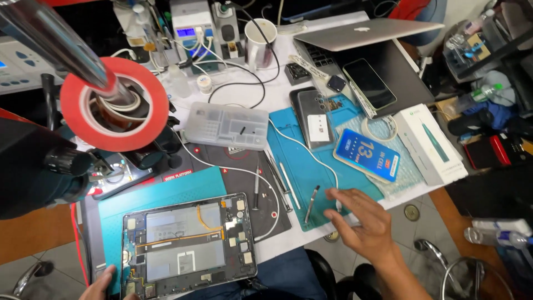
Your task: Adjusting and connecting internal ribbon cables and components inside a disassembled tablet on a repair bench.
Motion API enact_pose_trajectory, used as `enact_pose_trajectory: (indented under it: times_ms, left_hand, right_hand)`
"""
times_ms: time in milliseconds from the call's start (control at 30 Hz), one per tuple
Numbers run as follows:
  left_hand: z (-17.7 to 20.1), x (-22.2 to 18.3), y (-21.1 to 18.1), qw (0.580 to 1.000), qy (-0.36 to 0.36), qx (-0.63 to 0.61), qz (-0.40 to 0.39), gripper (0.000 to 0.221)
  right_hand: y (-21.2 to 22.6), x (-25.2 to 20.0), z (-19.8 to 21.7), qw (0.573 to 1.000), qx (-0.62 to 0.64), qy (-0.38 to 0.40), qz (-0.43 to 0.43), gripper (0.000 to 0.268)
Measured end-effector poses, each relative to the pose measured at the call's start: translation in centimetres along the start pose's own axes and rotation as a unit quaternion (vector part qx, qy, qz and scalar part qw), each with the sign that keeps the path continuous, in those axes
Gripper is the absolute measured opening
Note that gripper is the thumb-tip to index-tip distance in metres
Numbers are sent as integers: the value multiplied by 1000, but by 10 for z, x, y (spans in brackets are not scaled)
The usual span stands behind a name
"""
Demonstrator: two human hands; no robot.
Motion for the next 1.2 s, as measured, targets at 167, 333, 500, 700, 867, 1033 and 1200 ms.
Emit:
enact_pose_trajectory:
  times_ms: [167, 333, 500, 700, 867, 1033, 1200]
  left_hand:
    - [13, 7, -119, 972, -228, 29, -43, 50]
    - [27, 16, -174, 954, -290, 25, -65, 35]
    - [56, 20, -227, 954, -279, 95, -54, 52]
    - [54, 18, -226, 959, -271, 84, -21, 57]
    - [58, 16, -224, 962, -257, 93, -20, 57]
    - [61, 18, -220, 959, -243, 147, -18, 56]
    - [57, 25, -224, 935, -338, 101, -39, 61]
  right_hand:
    - [-18, 16, 4, 984, -157, -21, -80, 39]
    - [-72, 66, -13, 943, -204, 80, -252, 80]
    - [-110, 121, -35, 886, -307, 187, -294, 101]
    - [-94, 144, -29, 862, -240, 226, -385, 98]
    - [-103, 135, -38, 886, -251, 196, -338, 95]
    - [-108, 136, -36, 890, -215, 213, -342, 94]
    - [-96, 149, -29, 919, -181, 163, -309, 83]
Point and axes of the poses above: each hand's wrist, its own x-axis towards the middle knuckle, its own z-axis out of the back of the hand, y = z × x, the point moved 1 cm from there along x, towards the middle knuckle, and after that the axes turned 7 degrees about y, right-handed, at the moved point
